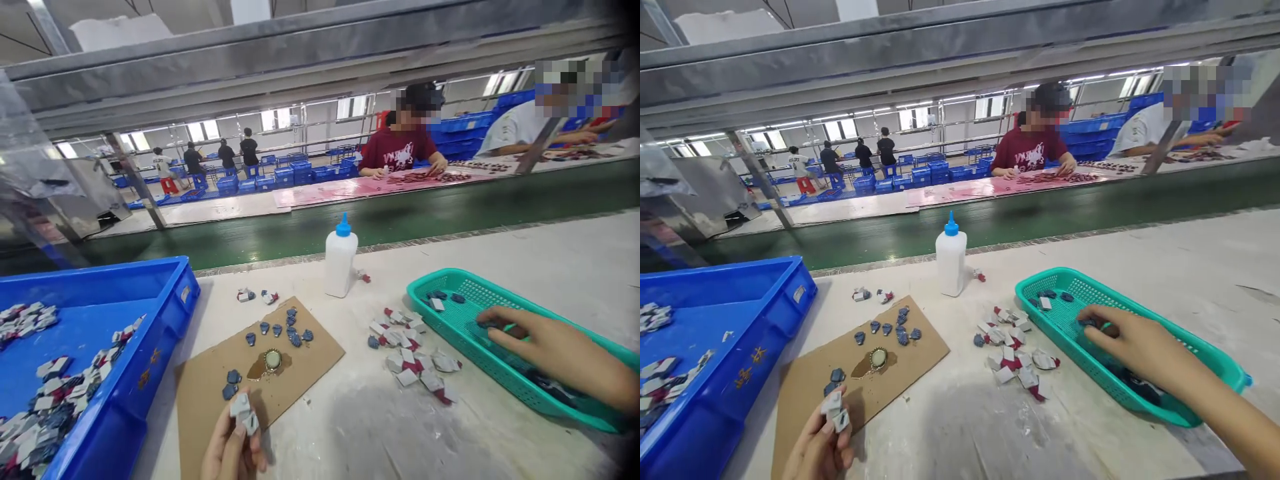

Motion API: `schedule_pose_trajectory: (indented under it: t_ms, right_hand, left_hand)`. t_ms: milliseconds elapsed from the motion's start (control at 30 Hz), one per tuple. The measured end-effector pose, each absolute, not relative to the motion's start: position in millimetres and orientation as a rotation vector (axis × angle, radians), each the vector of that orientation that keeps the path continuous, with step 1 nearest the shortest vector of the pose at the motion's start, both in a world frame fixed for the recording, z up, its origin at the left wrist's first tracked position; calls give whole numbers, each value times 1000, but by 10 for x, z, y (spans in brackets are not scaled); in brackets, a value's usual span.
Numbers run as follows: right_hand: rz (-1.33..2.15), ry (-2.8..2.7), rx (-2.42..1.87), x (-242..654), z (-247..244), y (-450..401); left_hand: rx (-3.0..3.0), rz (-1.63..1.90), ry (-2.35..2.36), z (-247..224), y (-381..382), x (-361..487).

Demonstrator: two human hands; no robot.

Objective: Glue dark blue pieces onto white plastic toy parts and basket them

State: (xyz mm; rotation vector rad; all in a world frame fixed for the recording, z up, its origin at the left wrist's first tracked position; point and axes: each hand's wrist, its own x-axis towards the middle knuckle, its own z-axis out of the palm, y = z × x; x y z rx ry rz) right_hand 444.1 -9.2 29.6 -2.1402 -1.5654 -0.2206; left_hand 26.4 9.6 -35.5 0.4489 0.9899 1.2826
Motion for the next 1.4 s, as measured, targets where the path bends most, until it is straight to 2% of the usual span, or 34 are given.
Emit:
schedule_pose_trajectory:
  t_ms: [133, 267, 467, 600, 867, 1100, 1400]
  right_hand:
    - [350, -1480, -2137, 4169, 544, 88]
    - [620, -1579, -1882, 3559, 672, 350]
    - [937, -2073, -1528, 2335, 522, 633]
    - [644, -2445, -1397, 1891, 430, 787]
    - [48, -2848, -1503, 1724, 405, 993]
    - [62, -2938, -1479, 1660, 451, 1025]
    - [175, -2778, -1400, 1780, 474, 1041]
  left_hand:
    - [447, 1337, 894, -340, 93, 283]
    - [384, 1324, 818, -298, 73, 241]
    - [331, 1340, 791, -200, 86, 208]
    - [344, 1305, 803, -214, 80, 208]
    - [342, 1305, 716, -273, 102, 207]
    - [498, 1298, 723, -270, 84, 230]
    - [450, 1429, 731, -270, 103, 245]
